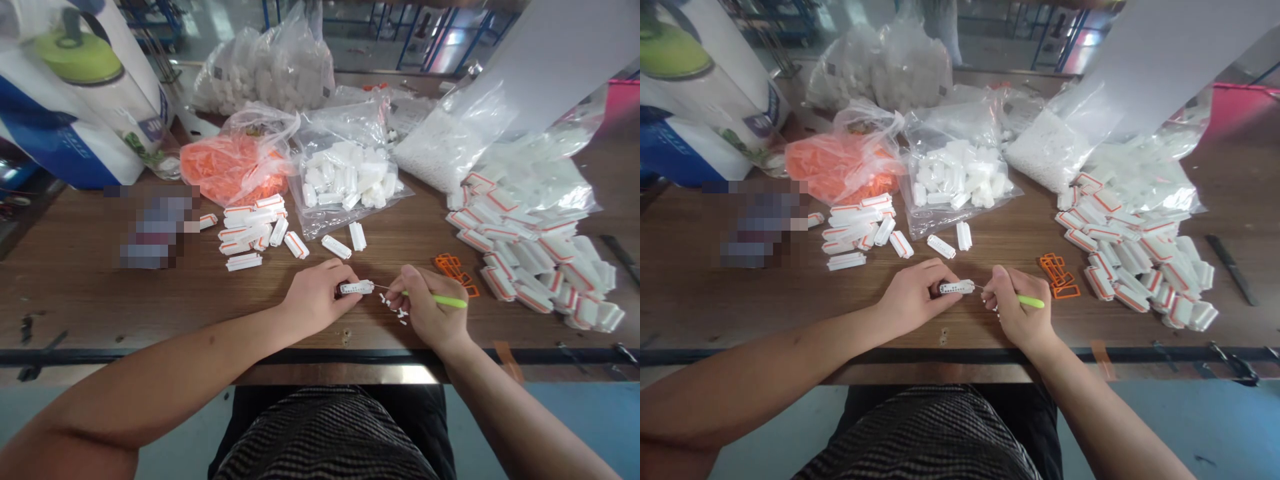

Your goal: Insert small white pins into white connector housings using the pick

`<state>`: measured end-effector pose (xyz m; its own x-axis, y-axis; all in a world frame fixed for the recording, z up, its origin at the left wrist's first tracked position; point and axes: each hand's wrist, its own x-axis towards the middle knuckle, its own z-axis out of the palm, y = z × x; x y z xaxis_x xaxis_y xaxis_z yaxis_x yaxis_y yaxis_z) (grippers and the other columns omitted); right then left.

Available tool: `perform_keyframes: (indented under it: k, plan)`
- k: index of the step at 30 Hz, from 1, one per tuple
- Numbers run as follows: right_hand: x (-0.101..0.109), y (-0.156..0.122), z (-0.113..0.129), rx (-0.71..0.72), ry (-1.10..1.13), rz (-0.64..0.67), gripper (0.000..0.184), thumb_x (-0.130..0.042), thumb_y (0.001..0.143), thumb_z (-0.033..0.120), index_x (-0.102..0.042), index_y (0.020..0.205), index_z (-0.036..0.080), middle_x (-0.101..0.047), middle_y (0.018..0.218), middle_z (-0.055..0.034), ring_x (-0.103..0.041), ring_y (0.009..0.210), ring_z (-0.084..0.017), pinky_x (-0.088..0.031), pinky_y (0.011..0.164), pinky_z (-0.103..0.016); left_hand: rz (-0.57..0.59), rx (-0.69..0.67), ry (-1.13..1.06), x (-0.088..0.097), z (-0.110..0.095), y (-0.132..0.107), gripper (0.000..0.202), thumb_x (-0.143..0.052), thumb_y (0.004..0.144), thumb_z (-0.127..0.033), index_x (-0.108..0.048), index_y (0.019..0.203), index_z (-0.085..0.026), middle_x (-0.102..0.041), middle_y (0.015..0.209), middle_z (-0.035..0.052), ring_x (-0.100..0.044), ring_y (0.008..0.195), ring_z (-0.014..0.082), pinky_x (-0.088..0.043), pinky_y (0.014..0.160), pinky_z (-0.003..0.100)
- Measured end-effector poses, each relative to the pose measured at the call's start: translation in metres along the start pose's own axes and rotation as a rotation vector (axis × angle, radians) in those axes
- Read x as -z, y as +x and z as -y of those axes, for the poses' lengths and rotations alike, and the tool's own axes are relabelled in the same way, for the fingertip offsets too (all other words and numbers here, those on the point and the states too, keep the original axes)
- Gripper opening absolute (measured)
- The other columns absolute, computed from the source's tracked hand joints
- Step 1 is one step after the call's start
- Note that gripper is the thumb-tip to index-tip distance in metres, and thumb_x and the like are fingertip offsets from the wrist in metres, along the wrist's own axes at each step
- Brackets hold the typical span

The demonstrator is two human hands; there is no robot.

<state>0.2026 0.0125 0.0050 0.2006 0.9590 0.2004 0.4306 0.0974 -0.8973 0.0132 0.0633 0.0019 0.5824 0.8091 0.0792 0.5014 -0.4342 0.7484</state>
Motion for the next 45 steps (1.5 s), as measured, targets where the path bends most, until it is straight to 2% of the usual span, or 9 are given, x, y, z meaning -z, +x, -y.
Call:
perform_keyframes:
  k: [5,10,15,21,34,41,45]
  plan:
    - [0.001,-0.0005,0.0026,0.031,-0.07,0.036,0.046,-0.046,0.096,0.033,-0.062,0.055,0.019,-0.062,0.05,0.0006,-0.057,0.041,-0.009,-0.044,0.043,-0.02,0.005,0.028,-0.002,0.0005,-0.0014,0.0004,0.007,-0.067,0.083,-0.027,-0.067,0.086,-0.021,-0.059,0.078,-0.0034,-0.051,0.063,0.0099,-0.037,0.059,0.024]
    - [-0.0008,-0.0034,-0.0029,0.033,0.0,-0.047,0.049,-0.045,0.097,0.036,-0.063,0.055,0.019,-0.064,0.055,-0.0003,-0.057,0.042,-0.008,-0.045,0.042,-0.021,0.0,0.014,-0.016,0.0001,-0.0006,0.0003,0.007,-0.067,0.084,-0.027,-0.067,0.085,-0.02,-0.059,0.079,-0.0031,-0.051,0.064,0.0098,-0.038,0.06,0.025]
    - [0.0001,-0.0029,-0.0023,0.047,-0.042,0.002,0.047,-0.046,0.097,0.033,-0.063,0.056,0.02,-0.062,0.052,0.0004,-0.057,0.042,-0.008,-0.043,0.042,-0.02,0.0,0.013,-0.004,0.0001,-0.0002,0.0002,0.008,-0.066,0.084,-0.028,-0.067,0.085,-0.021,-0.059,0.078,-0.0029,-0.051,0.064,0.0104,-0.038,0.06,0.025]
    - [-0.0009,-0.0043,-0.0025,0.059,-0.021,-0.041,0.047,-0.046,0.098,0.033,-0.065,0.057,0.02,-0.064,0.056,-0.0002,-0.058,0.043,-0.008,-0.045,0.043,-0.021,-0.005,0.018,-0.009,-0.0002,0.0004,0.0007,0.008,-0.066,0.084,-0.029,-0.067,0.085,-0.021,-0.058,0.076,-0.0033,-0.05,0.063,0.0101,-0.037,0.059,0.025]
    - [-0.0023,-0.0033,-0.0029,0.087,-0.074,0.001,0.047,-0.044,0.098,0.032,-0.066,0.058,0.02,-0.065,0.055,-0.0005,-0.058,0.044,-0.009,-0.045,0.044,-0.022,-0.009,0.017,-0.023,-0.0008,0.0001,0.0004,0.007,-0.066,0.084,-0.028,-0.067,0.085,-0.021,-0.06,0.078,-0.0024,-0.051,0.064,0.0104,-0.038,0.059,0.024]
    - [0.0001,-0.0012,-0.0028,0.015,-0.016,0.042,0.047,-0.046,0.097,0.035,-0.065,0.056,0.019,-0.064,0.053,-0.0005,-0.057,0.043,-0.009,-0.046,0.044,-0.021,0.01,0.013,-0.058,0.0029,0.0034,0.0032,0.007,-0.069,0.079,-0.022,-0.069,0.085,-0.02,-0.06,0.075,-0.0029,-0.051,0.062,0.0097,-0.039,0.06,0.025]
    - [0.0036,-0.0008,-0.0038,-0.041,0.115,-0.04,0.048,-0.049,0.095,0.039,-0.065,0.054,0.019,-0.063,0.053,-0.0013,-0.055,0.04,-0.009,-0.044,0.039,-0.022,0.005,0.028,-0.072,0.0036,0.0058,0.0043,0.007,-0.071,0.077,-0.021,-0.07,0.083,-0.02,-0.06,0.075,-0.0031,-0.051,0.061,0.0093,-0.039,0.061,0.025]
